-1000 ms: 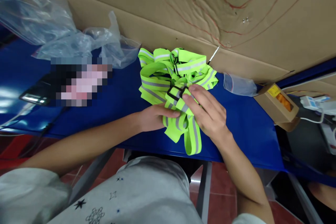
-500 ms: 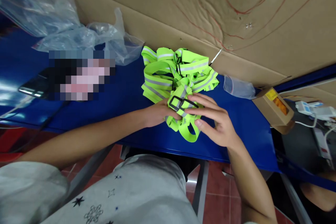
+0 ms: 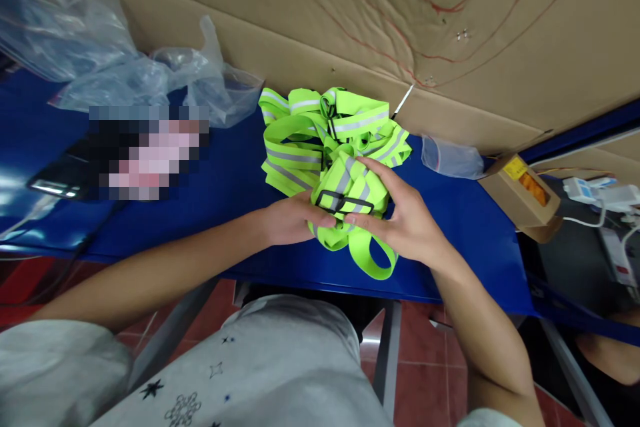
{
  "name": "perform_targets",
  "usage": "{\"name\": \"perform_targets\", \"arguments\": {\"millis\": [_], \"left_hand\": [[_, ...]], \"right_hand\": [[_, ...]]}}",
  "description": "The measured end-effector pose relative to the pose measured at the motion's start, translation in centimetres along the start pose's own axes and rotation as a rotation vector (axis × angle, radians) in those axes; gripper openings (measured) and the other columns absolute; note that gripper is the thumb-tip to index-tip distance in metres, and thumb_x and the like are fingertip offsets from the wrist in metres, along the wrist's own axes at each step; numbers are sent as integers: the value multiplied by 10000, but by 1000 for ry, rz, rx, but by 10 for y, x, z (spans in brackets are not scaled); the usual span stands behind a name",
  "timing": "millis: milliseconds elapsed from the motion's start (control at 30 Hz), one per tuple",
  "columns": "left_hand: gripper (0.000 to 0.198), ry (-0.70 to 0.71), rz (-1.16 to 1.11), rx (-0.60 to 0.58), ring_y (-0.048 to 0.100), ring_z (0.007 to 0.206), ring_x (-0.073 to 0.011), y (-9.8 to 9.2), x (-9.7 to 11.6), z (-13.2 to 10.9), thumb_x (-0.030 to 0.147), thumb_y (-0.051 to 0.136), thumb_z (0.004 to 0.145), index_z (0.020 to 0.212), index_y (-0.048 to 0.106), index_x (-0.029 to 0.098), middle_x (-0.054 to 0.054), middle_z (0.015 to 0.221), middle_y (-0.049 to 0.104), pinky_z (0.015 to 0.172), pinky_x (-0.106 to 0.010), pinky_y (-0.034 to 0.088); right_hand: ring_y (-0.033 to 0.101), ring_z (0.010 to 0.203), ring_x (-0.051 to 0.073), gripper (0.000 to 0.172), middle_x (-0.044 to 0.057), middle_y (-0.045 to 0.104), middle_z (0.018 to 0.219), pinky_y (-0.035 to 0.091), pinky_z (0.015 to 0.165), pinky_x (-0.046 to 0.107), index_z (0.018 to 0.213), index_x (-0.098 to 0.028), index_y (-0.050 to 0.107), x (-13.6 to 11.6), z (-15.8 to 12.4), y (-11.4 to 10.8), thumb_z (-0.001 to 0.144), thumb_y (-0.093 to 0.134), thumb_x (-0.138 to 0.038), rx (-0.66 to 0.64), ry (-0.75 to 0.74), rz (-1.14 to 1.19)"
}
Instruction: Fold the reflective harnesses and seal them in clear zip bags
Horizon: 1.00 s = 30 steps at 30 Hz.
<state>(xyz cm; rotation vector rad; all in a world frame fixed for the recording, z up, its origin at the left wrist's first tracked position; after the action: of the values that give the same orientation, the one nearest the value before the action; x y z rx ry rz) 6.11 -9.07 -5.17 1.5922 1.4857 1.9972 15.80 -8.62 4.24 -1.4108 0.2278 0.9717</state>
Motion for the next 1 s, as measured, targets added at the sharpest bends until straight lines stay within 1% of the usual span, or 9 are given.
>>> {"name": "perform_targets", "arguments": {"millis": [200,333,433,533,633,733,833,900,1000], "left_hand": [[629,67,-111,5,683,1293,-338,1,6,2,627,910,769,1240,771,235,-122,1309,760,1063,-465,582],[599,45,-204,3,561,1453,-403,4,9,0,615,884,811,1293,746,288,-100,1468,683,1082,-601,576],[612,136,-234,50,481,1529,-382,1,24,-3,558,947,758,1254,754,256,-75,1469,679,1167,-545,539],[587,193,-234,119,495,1508,-348,-4,31,-6,508,974,734,1208,754,240,-62,1396,704,1164,-519,548],[480,156,-220,170,627,1314,-302,-8,25,-5,367,975,729,1130,750,228,-42,1241,730,1068,-514,601],[566,144,-175,206,689,1119,-259,-11,23,-3,205,960,649,1159,716,239,-16,1111,722,992,-478,614],[764,177,-84,240,703,1049,-238,-14,25,-5,113,938,568,1249,640,288,5,1081,715,909,-381,593],[860,194,17,212,701,1009,-211,-9,26,-6,99,944,554,1298,577,324,10,1130,707,849,-329,578],[912,246,210,123,688,938,-168,3,31,-10,138,962,591,1339,487,352,-11,1299,660,768,-278,561]], "right_hand": [[618,1423,319,793,84,613,1561,556,1174,455,1611,-301,482,-23,1,-5,907,827,-424,106,-136,-221],[613,1407,325,712,99,614,1539,552,1172,479,1629,-298,446,-34,-1,-4,979,733,-349,144,-245,-356],[592,1428,298,680,81,620,1532,534,1191,492,1639,-349,427,-45,-6,7,1014,623,-169,176,-401,-471],[525,1505,291,752,55,610,1555,492,1239,535,1656,-393,390,-50,-9,14,1002,562,-63,218,-467,-531],[384,1614,312,733,36,519,1647,394,1306,628,1655,-407,377,-48,-10,19,1012,555,-105,102,-423,-411],[330,1642,327,720,55,428,1713,306,1343,657,1667,-371,356,-38,-16,17,1014,642,-270,-24,-325,-121],[347,1635,318,716,76,363,1748,306,1348,607,1666,-351,358,-14,-24,-4,1022,654,-452,172,-194,147],[426,1595,294,611,80,424,1714,386,1312,551,1624,-352,433,11,-28,-8,1055,590,-509,296,-67,223],[602,1446,263,594,109,575,1589,533,1186,459,1593,-315,473,39,-27,14,1056,580,-547,233,130,356]]}}
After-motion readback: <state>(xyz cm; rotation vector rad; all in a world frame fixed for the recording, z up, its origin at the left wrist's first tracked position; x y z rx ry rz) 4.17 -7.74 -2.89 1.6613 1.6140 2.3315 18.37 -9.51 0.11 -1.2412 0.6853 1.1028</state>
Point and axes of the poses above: each hand's wrist, its own z-axis towards the middle knuckle, its own y-axis out of the palm, x = y × z, the point moved 10 cm from there along z, towards the middle knuckle
